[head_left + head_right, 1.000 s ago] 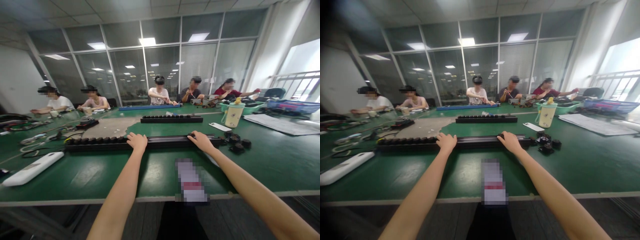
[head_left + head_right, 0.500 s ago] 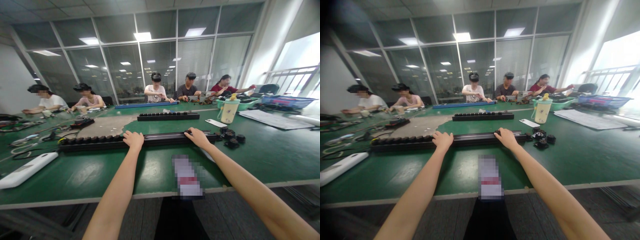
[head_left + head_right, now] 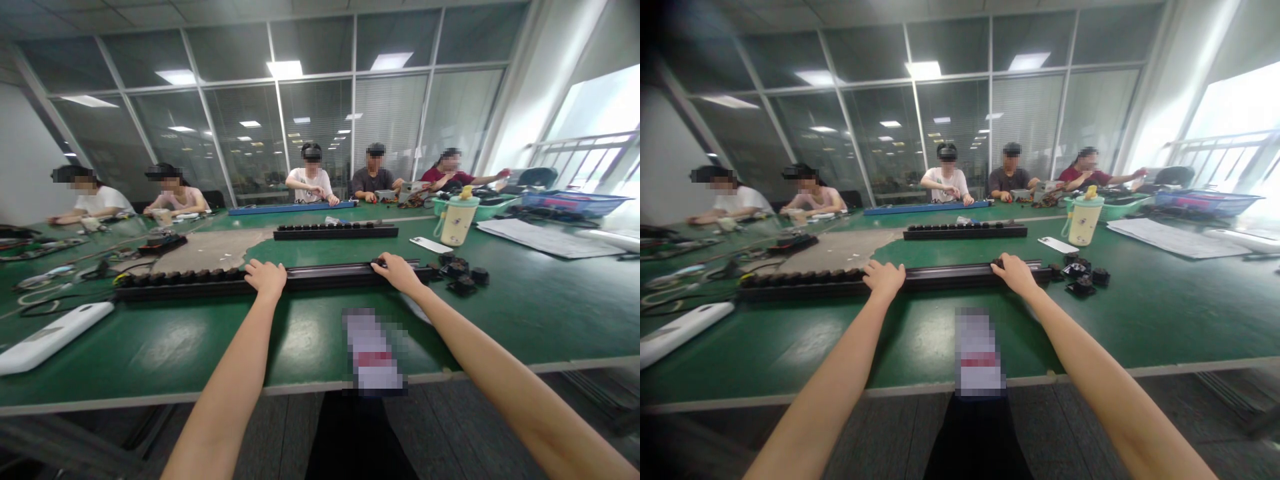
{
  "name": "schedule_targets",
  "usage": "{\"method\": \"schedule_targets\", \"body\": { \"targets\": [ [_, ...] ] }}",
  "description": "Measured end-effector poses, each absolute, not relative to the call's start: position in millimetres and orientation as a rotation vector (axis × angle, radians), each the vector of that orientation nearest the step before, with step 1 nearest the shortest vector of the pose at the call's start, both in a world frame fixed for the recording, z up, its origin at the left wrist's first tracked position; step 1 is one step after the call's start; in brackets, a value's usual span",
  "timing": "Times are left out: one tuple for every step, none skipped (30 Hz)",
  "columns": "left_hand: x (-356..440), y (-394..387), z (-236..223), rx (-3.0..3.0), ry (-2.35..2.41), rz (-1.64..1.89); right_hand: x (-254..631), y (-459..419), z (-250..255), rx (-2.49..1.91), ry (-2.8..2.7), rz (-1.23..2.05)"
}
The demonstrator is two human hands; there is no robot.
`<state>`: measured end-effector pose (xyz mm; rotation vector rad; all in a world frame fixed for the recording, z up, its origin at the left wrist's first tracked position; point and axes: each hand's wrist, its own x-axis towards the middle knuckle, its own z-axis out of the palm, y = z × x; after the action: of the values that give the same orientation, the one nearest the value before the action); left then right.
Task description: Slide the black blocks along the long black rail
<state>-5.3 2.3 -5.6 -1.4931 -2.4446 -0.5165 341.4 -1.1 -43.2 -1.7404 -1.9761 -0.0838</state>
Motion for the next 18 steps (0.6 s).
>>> {"method": "schedule_targets", "body": {
  "targets": [
    [-5.5, 2.6, -5.8, -1.490, -2.445, -0.513, 341.8, -1.3, -42.8, -1.744, -1.972, -0.085],
    [-5.7, 2.8, -6.1, -1.486, -2.444, -0.512, 341.9, -1.6, -42.5, -1.746, -1.967, -0.088],
    [-5.9, 3.1, -6.2, -1.483, -2.445, -0.510, 341.8, -2.0, -42.1, -1.747, -1.964, -0.092],
    [-6.0, 3.2, -6.3, -1.483, -2.445, -0.509, 341.6, -2.2, -41.9, -1.747, -1.963, -0.095],
    [-6.1, 3.4, -6.4, -1.484, -2.445, -0.510, 341.3, -2.4, -41.7, -1.747, -1.962, -0.097],
    [-6.1, 3.4, -6.4, -1.487, -2.445, -0.513, 341.0, -2.4, -41.5, -1.748, -1.961, -0.100],
    [-6.0, 3.3, -6.2, -1.490, -2.445, -0.516, 340.8, -2.4, -41.4, -1.748, -1.962, -0.103],
    [-5.8, 3.1, -6.0, -1.494, -2.446, -0.520, 340.5, -2.4, -41.2, -1.748, -1.962, -0.105],
    [-5.6, 2.7, -5.6, -1.497, -2.447, -0.524, 340.4, -2.4, -41.1, -1.748, -1.961, -0.107],
    [-5.3, 2.1, -5.0, -1.498, -2.450, -0.528, 340.2, -2.4, -41.0, -1.746, -1.961, -0.107],
    [-4.9, 1.3, -4.4, -1.497, -2.452, -0.531, 340.2, -2.6, -40.9, -1.744, -1.959, -0.105],
    [-4.5, 0.5, -3.7, -1.497, -2.455, -0.532, 340.2, -2.8, -40.8, -1.740, -1.956, -0.102],
    [-4.1, -0.5, -3.0, -1.496, -2.457, -0.532, 340.3, -3.2, -40.8, -1.735, -1.952, -0.096],
    [-3.7, -1.3, -2.4, -1.498, -2.459, -0.530, 340.5, -3.7, -40.7, -1.729, -1.943, -0.088],
    [-3.3, -2.1, -2.0, -1.501, -2.462, -0.530, 340.9, -4.2, -40.8, -1.718, -1.938, -0.077],
    [-2.9, -2.6, -1.7, -1.506, -2.462, -0.531, 341.5, -4.8, -41.0, -1.708, -1.929, -0.063],
    [-2.6, -2.9, -1.6, -1.506, -2.463, -0.531, 342.3, -5.2, -41.3, -1.700, -1.915, -0.049],
    [-2.4, -2.9, -1.7, -1.504, -2.464, -0.529, 343.3, -5.5, -41.8, -1.688, -1.903, -0.033]
  ]
}}
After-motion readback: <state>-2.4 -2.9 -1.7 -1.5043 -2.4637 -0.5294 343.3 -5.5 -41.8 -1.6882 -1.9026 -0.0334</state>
